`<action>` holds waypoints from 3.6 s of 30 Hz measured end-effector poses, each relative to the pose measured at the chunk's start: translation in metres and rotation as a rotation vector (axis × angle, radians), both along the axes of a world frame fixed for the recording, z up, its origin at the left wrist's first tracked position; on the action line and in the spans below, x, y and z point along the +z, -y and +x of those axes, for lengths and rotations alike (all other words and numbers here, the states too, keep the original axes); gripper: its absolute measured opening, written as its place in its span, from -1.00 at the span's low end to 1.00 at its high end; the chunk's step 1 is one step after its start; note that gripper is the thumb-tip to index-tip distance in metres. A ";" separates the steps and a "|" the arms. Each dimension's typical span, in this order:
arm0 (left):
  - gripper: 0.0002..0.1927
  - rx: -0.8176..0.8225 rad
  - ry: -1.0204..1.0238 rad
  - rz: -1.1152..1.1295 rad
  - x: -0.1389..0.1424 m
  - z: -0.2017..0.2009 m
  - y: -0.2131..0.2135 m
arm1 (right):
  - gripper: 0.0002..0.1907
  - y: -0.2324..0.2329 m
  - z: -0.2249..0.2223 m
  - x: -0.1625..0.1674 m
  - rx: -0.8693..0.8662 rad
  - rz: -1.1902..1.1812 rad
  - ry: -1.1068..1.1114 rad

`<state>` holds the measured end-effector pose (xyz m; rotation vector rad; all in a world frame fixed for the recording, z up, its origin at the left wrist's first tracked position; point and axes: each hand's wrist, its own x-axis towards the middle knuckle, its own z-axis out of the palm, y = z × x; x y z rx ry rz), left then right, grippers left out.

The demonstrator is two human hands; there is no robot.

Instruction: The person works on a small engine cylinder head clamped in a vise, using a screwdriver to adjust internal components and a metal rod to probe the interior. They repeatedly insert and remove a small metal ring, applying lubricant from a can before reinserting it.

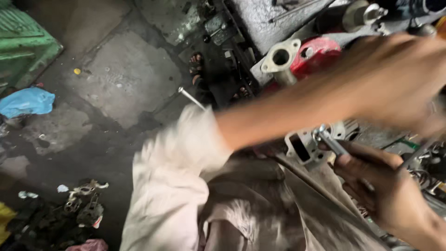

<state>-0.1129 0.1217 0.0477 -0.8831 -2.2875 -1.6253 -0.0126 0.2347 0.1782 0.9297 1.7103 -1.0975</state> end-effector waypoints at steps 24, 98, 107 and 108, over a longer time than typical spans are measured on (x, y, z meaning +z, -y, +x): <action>-0.62 -0.293 0.382 -0.364 0.066 0.197 0.110 | -0.33 0.022 -0.007 0.038 2.132 0.661 -0.901; -0.76 0.089 0.323 0.299 0.022 0.042 0.132 | -0.67 -0.111 0.115 0.016 -0.220 -1.118 -1.027; -0.81 0.904 0.601 0.764 -0.054 0.185 0.184 | -0.66 -0.165 0.088 -0.144 0.064 0.290 -0.960; -0.81 0.950 0.605 0.847 -0.059 0.189 0.180 | -0.67 -0.163 0.082 -0.168 0.060 0.287 -0.956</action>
